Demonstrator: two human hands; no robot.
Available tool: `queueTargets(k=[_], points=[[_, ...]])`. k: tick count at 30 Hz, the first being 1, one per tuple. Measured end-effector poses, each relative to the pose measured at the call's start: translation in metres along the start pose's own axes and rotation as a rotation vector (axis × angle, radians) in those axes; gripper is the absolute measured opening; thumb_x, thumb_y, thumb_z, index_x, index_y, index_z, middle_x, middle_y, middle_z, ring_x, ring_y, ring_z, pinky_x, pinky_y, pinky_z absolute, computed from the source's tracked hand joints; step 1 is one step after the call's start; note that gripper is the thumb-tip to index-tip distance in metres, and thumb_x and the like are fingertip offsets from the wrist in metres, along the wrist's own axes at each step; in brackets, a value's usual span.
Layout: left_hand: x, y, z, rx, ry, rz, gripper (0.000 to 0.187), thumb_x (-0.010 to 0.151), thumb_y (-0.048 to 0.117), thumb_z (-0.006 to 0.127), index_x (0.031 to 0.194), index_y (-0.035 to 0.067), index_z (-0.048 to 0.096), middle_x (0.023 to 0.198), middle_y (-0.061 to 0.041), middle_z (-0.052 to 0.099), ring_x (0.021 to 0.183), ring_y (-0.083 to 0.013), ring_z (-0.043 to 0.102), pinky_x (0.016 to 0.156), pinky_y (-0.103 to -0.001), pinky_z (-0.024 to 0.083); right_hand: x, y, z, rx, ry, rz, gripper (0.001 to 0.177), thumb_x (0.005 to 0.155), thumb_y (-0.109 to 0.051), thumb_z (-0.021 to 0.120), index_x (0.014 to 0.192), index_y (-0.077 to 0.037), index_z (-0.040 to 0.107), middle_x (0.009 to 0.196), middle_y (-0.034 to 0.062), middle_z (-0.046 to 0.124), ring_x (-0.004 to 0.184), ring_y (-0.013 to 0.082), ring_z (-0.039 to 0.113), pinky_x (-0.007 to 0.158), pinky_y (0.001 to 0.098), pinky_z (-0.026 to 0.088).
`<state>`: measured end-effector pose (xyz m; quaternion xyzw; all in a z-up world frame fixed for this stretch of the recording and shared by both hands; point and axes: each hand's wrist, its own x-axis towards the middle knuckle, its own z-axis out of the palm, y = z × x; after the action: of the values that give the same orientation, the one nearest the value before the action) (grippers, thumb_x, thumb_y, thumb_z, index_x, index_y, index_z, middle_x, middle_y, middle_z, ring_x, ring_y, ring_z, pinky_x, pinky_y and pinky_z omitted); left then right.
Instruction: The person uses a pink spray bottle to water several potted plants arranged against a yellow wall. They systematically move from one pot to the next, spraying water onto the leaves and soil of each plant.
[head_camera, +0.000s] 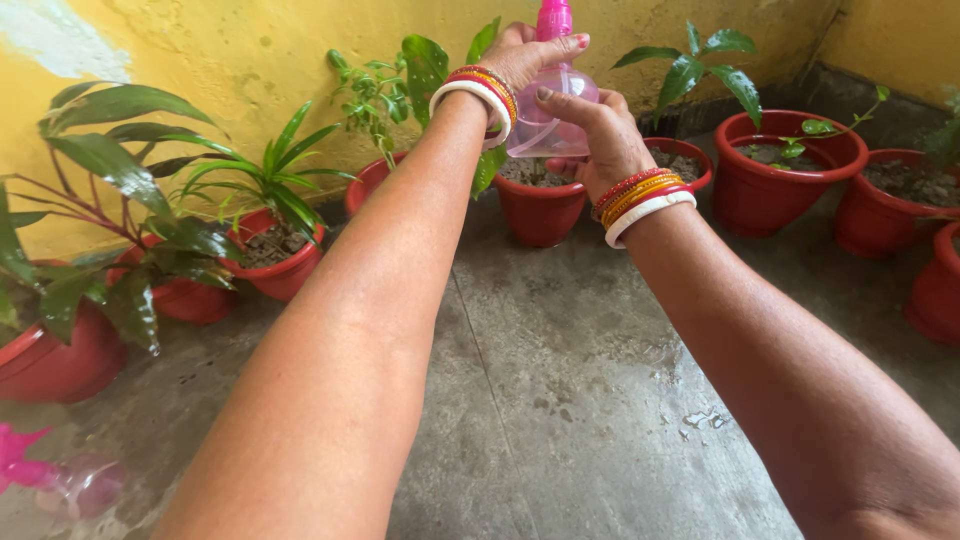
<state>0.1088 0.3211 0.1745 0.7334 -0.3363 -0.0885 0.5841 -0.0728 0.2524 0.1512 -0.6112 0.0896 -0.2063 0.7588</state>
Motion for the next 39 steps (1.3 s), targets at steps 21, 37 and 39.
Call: queueTargets(k=[21,37,39], points=[[-0.033,0.000,-0.078,-0.085,0.043,-0.072,0.089,0.064,0.059,0.088,0.125,0.007,0.050,0.113,-0.014,0.065,0.104,-0.0256,0.069,0.088,-0.046,0.058,-0.001,0.001,0.065,-0.028,-0.210,-0.005,0.074,0.074,-0.041,0.085,0.129,0.001,0.059,0.106,0.0111,0.069,0.085,0.0214,0.069,0.057,0.0317,0.049],[-0.065,-0.009,-0.148,0.067,0.182,-0.094,0.083,0.069,0.059,0.083,0.124,0.002,0.060,0.116,-0.016,0.069,0.104,-0.0260,0.070,0.084,-0.043,0.058,0.000,0.018,0.132,-0.028,-0.194,0.080,0.081,0.072,-0.043,0.084,0.132,-0.005,0.045,0.120,0.0116,0.065,0.098,0.0224,0.069,0.069,0.0363,0.055],[-0.072,-0.010,-0.155,0.047,0.195,-0.105,0.083,0.068,0.059,0.084,0.124,0.004,0.058,0.116,-0.015,0.067,0.104,-0.0255,0.069,0.085,-0.043,0.058,0.001,0.020,0.140,-0.022,-0.196,0.087,0.080,0.071,-0.042,0.085,0.132,-0.006,0.045,0.118,0.0113,0.066,0.097,0.0225,0.069,0.067,0.0352,0.055]])
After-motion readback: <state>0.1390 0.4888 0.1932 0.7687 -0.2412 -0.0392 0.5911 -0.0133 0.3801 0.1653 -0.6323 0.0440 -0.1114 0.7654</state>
